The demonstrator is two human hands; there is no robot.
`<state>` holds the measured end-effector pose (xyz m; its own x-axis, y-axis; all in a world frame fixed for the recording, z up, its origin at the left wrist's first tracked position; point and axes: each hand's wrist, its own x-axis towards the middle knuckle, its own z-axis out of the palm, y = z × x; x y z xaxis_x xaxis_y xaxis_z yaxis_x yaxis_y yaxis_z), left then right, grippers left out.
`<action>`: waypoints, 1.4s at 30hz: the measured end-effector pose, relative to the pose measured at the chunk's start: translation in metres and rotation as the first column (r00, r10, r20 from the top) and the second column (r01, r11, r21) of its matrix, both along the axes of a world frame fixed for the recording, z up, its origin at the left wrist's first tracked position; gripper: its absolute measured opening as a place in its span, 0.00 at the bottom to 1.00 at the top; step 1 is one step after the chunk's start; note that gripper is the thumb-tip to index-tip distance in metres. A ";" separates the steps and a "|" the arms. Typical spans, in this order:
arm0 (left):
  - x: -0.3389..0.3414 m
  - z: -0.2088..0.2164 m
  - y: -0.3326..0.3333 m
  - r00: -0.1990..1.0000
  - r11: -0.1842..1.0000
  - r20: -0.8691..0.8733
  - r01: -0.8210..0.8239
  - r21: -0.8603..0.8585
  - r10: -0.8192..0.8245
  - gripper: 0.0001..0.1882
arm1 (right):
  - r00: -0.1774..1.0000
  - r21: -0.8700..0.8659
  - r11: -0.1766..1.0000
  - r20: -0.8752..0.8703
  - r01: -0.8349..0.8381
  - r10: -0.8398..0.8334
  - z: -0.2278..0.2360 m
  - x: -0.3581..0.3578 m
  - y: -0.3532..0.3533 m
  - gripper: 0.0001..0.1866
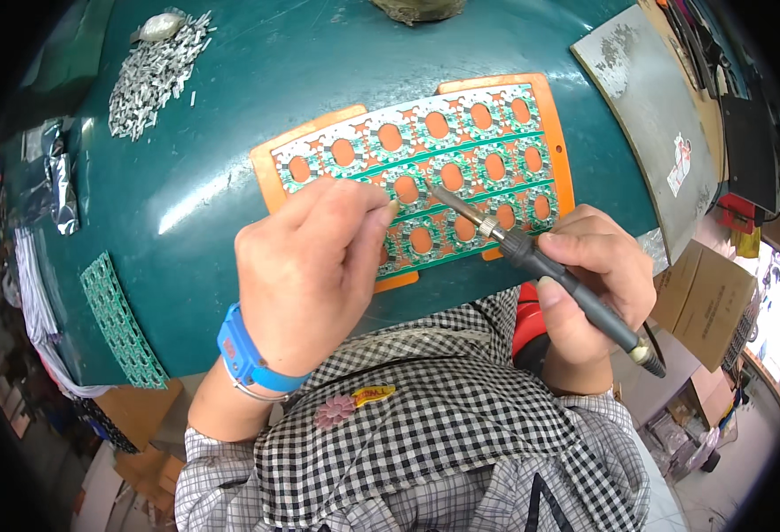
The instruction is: The person uses a soldering iron to apply solder to the pads of a green circuit board held in an orange jig. They repeatedly touch the iron to the board's surface, moving systematically across the grid of pads. The person briefly lifts the board to inspect it before continuing the soldering process.
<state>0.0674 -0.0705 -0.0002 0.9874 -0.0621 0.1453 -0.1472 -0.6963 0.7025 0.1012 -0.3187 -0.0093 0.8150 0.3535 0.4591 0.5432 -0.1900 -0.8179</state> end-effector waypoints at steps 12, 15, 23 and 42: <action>0.007 -0.012 -0.003 0.996 0.998 0.083 0.030 0.046 -0.034 0.05 | 1.000 -0.085 0.996 -0.003 -0.023 0.023 -0.001 0.002 0.006 0.14; 0.007 -0.010 -0.002 0.992 0.997 0.107 0.063 0.047 -0.068 0.05 | 0.998 -0.101 0.994 0.025 -0.048 0.051 0.001 0.002 0.006 0.14; -0.010 0.004 0.013 0.996 0.997 0.067 0.054 0.060 -0.058 0.09 | 0.998 0.048 0.998 -0.049 0.032 -0.029 -0.003 -0.007 0.000 0.14; -0.010 -0.004 0.010 0.991 0.996 0.116 0.061 0.063 -0.068 0.07 | 0.997 -0.096 0.993 0.019 -0.073 0.075 -0.002 -0.009 0.014 0.14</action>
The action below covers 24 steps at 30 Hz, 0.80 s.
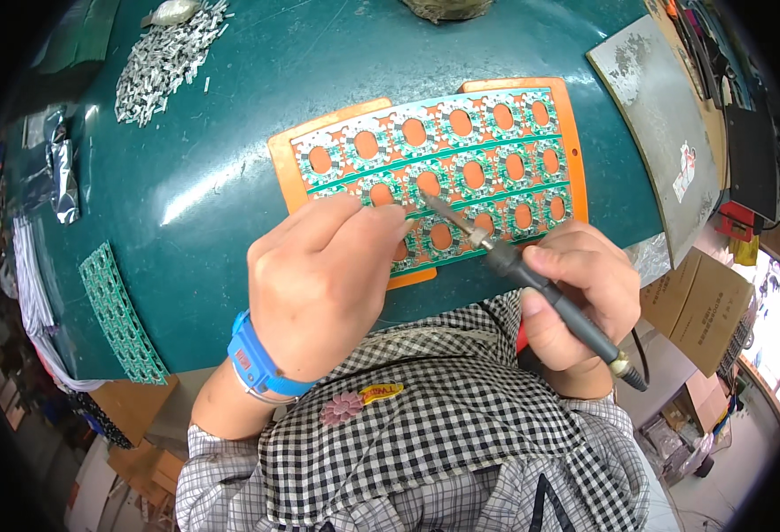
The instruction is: The person uses a soldering iron to apply solder to the pads of a green circuit board held in an orange jig. They repeatedly touch the iron to the board's surface, moving systematically across the grid of pads. The person briefly lifts the board to inspect it before continuing the soldering process.
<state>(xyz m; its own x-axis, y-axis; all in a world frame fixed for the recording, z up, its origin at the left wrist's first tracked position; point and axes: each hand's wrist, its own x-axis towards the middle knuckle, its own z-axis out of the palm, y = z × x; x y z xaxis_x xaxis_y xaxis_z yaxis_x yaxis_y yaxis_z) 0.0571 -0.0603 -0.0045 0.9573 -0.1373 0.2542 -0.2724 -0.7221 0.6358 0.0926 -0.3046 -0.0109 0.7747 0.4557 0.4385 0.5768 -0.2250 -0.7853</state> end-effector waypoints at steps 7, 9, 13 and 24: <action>-0.007 0.010 0.020 0.993 0.992 -0.053 -0.113 -0.061 0.109 0.08 | 0.985 0.198 0.970 -0.124 0.141 -0.118 0.000 -0.010 -0.006 0.14; -0.007 0.007 0.023 0.994 0.995 -0.075 -0.089 -0.055 0.085 0.06 | 0.994 0.135 0.988 -0.089 0.074 -0.062 0.002 -0.006 0.000 0.14; -0.007 -0.001 0.017 0.991 0.992 -0.093 -0.100 -0.081 0.093 0.04 | 1.000 0.027 1.000 -0.013 0.007 -0.007 0.004 0.000 0.016 0.14; 0.003 -0.010 0.014 0.998 0.998 -0.016 -0.058 -0.031 0.057 0.04 | 1.000 -0.035 0.999 0.023 0.002 -0.001 0.003 0.001 0.021 0.14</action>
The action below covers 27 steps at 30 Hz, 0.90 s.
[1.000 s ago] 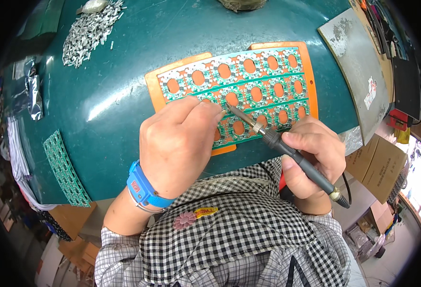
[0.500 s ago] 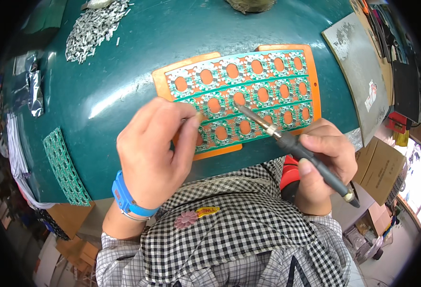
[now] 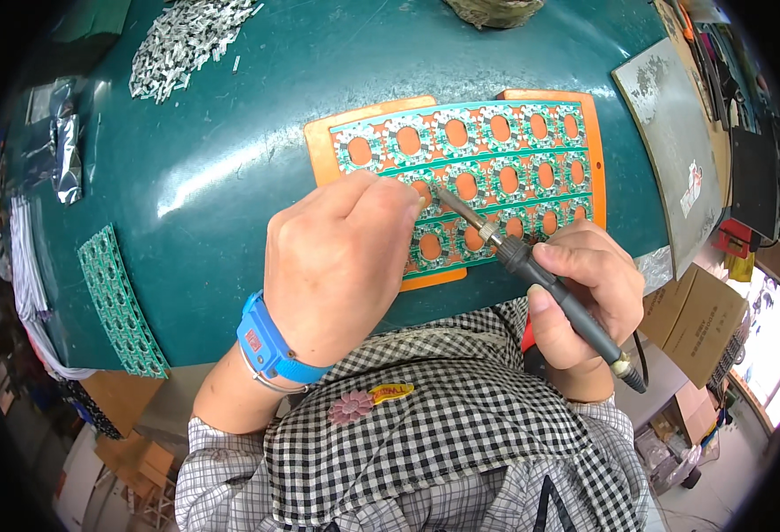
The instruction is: The person uses a soldering iron to apply solder to the pads of a green circuit board held in an orange jig. They repeatedly touch the iron to the board's surface, moving systematically across the grid of pads. The person briefly lifts the board to inspect it before continuing the soldering process.
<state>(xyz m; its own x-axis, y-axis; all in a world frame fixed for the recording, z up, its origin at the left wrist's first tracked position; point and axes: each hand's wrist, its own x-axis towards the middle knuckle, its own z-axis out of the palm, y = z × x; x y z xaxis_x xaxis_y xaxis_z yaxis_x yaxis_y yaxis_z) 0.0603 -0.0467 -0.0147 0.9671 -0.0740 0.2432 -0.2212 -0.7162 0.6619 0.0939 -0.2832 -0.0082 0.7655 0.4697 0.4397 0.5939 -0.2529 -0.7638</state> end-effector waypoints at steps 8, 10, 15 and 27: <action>-0.005 0.007 0.001 1.000 1.000 -0.022 0.005 -0.004 -0.005 0.05 | 1.000 0.045 0.999 -0.018 0.019 -0.018 -0.003 -0.002 -0.003 0.14; -0.004 0.007 0.001 1.000 1.000 -0.004 0.015 0.007 -0.015 0.05 | 0.999 0.052 0.998 -0.025 0.026 -0.025 -0.003 -0.003 -0.003 0.14; -0.001 0.004 -0.001 0.999 0.998 -0.001 0.044 0.041 -0.044 0.06 | 1.000 0.025 1.000 0.005 0.002 -0.002 -0.005 -0.001 -0.001 0.14; -0.019 0.025 0.016 0.994 0.998 -0.097 0.054 -0.024 -0.056 0.07 | 0.996 0.135 0.990 -0.084 0.050 -0.039 -0.004 -0.010 -0.013 0.16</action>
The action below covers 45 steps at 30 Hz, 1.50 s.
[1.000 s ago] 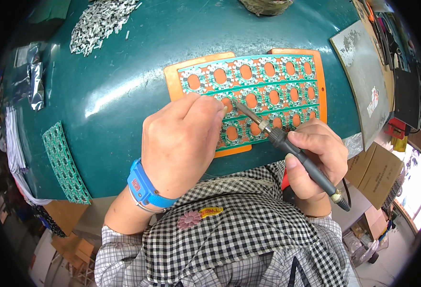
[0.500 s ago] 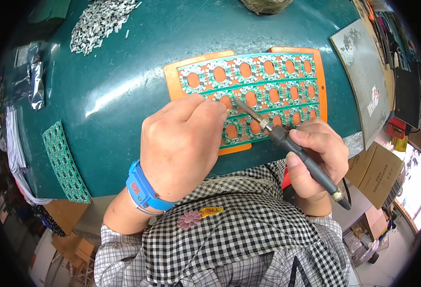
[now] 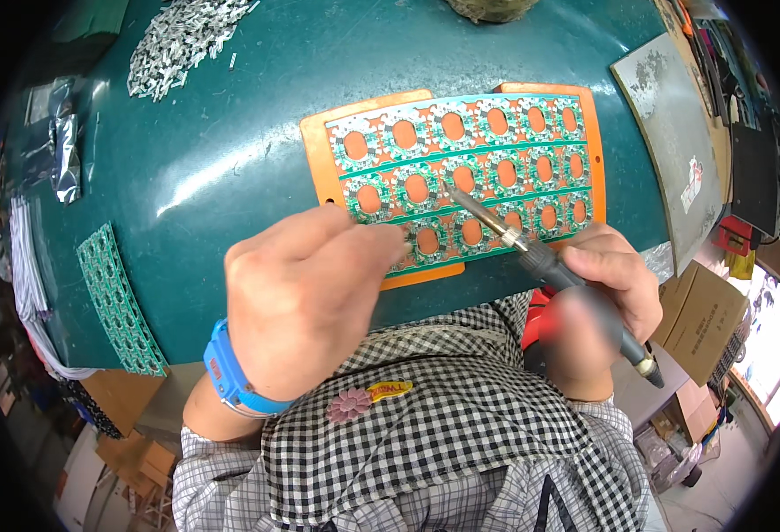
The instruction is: The person uses a soldering iron to apply solder to the pads of a green circuit board held in an orange jig. They repeatedly touch the iron to the board's surface, moving systematically across the grid of pads. The person briefly lifts the board to inspect it before continuing the soldering process.
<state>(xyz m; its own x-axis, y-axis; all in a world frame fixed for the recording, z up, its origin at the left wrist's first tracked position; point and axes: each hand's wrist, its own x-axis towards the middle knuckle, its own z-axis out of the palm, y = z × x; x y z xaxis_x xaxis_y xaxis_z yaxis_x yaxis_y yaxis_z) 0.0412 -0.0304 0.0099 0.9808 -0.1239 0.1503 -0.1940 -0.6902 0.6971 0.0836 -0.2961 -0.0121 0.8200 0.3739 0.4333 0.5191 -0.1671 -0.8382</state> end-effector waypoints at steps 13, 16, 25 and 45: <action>0.004 -0.018 0.000 0.996 0.997 0.052 -0.075 -0.002 0.075 0.05 | 0.996 -0.111 0.990 0.020 -0.084 0.087 0.001 -0.001 0.017 0.16; 0.005 -0.021 -0.002 0.995 0.998 0.070 -0.067 0.003 0.067 0.06 | 0.996 -0.102 0.992 0.031 -0.079 0.082 -0.003 -0.004 0.019 0.16; 0.006 -0.017 0.001 0.999 1.000 0.036 -0.021 -0.007 0.022 0.08 | 0.987 -0.201 0.977 0.121 -0.079 0.104 0.005 -0.008 0.023 0.16; -0.004 -0.002 0.029 0.983 0.976 0.061 -0.162 -0.143 0.172 0.05 | 0.904 -0.058 0.950 0.329 0.308 -0.273 0.019 0.116 0.034 0.12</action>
<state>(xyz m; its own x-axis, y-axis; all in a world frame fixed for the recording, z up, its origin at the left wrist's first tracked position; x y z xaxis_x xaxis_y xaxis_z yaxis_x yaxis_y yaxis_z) 0.0375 -0.0019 0.0077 0.9718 0.0671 0.2258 -0.1377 -0.6160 0.7756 0.1992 -0.2623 0.0065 0.7278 0.1980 0.6566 0.6665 -0.4296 -0.6093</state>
